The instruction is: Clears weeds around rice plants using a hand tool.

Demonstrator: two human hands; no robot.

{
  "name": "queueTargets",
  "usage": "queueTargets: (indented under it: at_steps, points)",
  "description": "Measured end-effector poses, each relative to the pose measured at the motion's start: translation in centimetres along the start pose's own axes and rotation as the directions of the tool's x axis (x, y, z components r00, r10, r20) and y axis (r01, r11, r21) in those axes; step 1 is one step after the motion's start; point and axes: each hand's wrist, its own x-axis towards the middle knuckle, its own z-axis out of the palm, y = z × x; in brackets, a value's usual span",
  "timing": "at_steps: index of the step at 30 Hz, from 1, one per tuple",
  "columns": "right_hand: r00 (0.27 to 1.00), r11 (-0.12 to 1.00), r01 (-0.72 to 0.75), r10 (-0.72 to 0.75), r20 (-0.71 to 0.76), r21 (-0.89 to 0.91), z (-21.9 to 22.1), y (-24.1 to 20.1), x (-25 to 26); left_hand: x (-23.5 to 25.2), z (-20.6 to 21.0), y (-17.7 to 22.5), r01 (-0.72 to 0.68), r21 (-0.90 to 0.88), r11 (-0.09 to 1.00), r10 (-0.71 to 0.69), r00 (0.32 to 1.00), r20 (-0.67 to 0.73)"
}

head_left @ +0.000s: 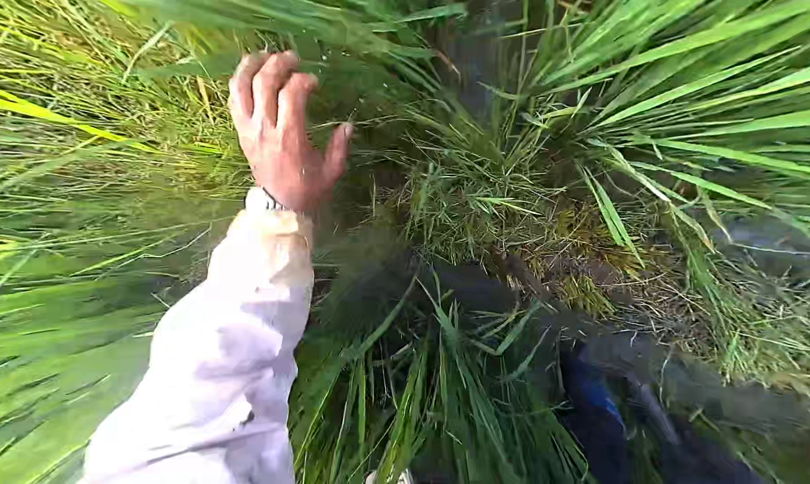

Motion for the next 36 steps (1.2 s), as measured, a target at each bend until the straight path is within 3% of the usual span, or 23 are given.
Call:
queueTargets:
  at_steps: [2, 4, 6, 8, 10, 12, 13, 15, 18, 20, 22, 24, 25, 27, 28, 29, 30, 31, 32, 34, 36]
  points:
    - [0.994, 0.994, 0.106, -0.106, -0.006, -0.014, -0.4, -3.5, 0.4, -6.4, -3.3, 1.6, -0.043, -0.129, 0.991, 0.013, 0.974, -0.224]
    - [0.960, 0.960, 0.277, -0.275, -0.061, 0.035, -1.7, -10.2, 0.1, -12.0, -3.9, 2.7, -0.044, -0.237, 0.970, -0.012, 0.974, -0.228]
    - [0.922, 0.925, 0.377, -0.371, -0.110, 0.042, -3.3, -17.6, 0.8, -14.5, -2.4, 3.3, -0.086, -0.327, 0.941, 0.027, 0.983, -0.181]
    - [0.910, 0.906, 0.403, -0.381, -0.163, 0.130, -4.5, -24.5, 3.4, -12.5, -0.6, 3.2, -0.229, -0.385, 0.894, 0.171, 0.969, -0.180]
    - [0.914, 0.843, 0.400, -0.337, -0.227, 0.360, -4.8, -28.8, 6.1, -7.8, 1.6, 2.1, -0.400, -0.370, 0.838, 0.387, 0.915, -0.113]
    - [0.937, 0.689, 0.347, -0.231, -0.261, 0.636, -3.3, -30.3, 7.7, -2.6, 3.5, -0.5, -0.442, -0.275, 0.854, 0.495, 0.853, 0.168]
    - [0.947, 0.639, 0.318, -0.183, -0.264, 0.700, -2.4, -30.2, 7.5, -0.4, 4.0, -2.4, -0.376, -0.208, 0.903, 0.428, 0.834, 0.350]
    - [0.945, 0.679, 0.307, -0.137, -0.296, 0.667, -0.7, -28.9, 6.0, 2.2, 5.0, -8.7, -0.108, -0.014, 0.994, 0.099, 0.852, 0.514]
    - [0.935, 0.910, 0.245, -0.132, -0.328, 0.333, 1.0, -27.4, 2.9, -2.7, 6.6, -18.5, 0.230, 0.229, 0.946, -0.317, 0.800, 0.509]
    - [0.942, 0.954, 0.256, -0.210, -0.261, 0.157, 0.6, -29.1, 1.6, -7.4, 5.0, -19.0, 0.372, 0.270, 0.888, -0.460, 0.706, 0.538]
    - [0.934, 0.949, 0.314, -0.310, -0.180, -0.003, -1.1, -33.7, -0.4, -10.3, 3.9, -18.2, 0.480, 0.260, 0.838, -0.539, 0.649, 0.537]
    - [0.848, 0.867, 0.494, -0.498, -0.181, -0.072, -2.6, -39.5, -3.1, -12.6, 3.1, -17.5, 0.526, 0.236, 0.817, -0.565, 0.648, 0.511]
    - [0.746, 0.775, 0.629, -0.625, -0.230, -0.066, -3.0, -42.1, -4.5, -13.4, 2.8, -17.0, 0.533, 0.214, 0.818, -0.562, 0.664, 0.493]
    - [0.426, 0.481, 0.872, -0.836, -0.346, -0.088, -3.3, -46.9, -6.4, -14.6, 2.5, -15.7, 0.584, 0.183, 0.791, -0.596, 0.666, 0.448]
    - [0.311, 0.376, 0.919, -0.876, -0.369, -0.120, -4.0, -50.0, -7.6, -15.3, 3.0, -15.1, 0.623, 0.172, 0.763, -0.631, 0.662, 0.404]
    - [0.247, 0.324, 0.934, -0.889, -0.385, -0.149, -4.7, -53.1, -8.4, -16.0, 4.1, -14.9, 0.638, 0.169, 0.751, -0.652, 0.680, 0.334]
    - [0.243, 0.325, 0.932, -0.887, -0.392, -0.159, -5.0, -54.9, -8.0, -16.1, 3.9, -14.4, 0.607, 0.200, 0.769, -0.630, 0.667, 0.397]
    - [0.297, 0.381, 0.912, -0.867, -0.399, -0.149, -4.8, -55.2, -6.1, -15.9, 3.7, -14.6, 0.567, 0.219, 0.794, -0.597, 0.661, 0.455]
    - [0.396, 0.485, 0.864, -0.820, -0.414, -0.134, -3.7, -53.7, -2.8, -15.9, 3.8, -15.0, 0.537, 0.217, 0.815, -0.568, 0.669, 0.479]
    - [0.623, 0.706, 0.701, -0.676, -0.393, -0.103, 1.1, -46.0, 4.7, -16.3, 3.6, -15.1, 0.516, 0.209, 0.831, -0.545, 0.677, 0.495]
    - [0.833, 0.862, 0.491, -0.506, -0.221, -0.123, 3.5, -41.3, 7.8, -15.7, 3.3, -15.2, 0.520, 0.207, 0.829, -0.545, 0.665, 0.511]
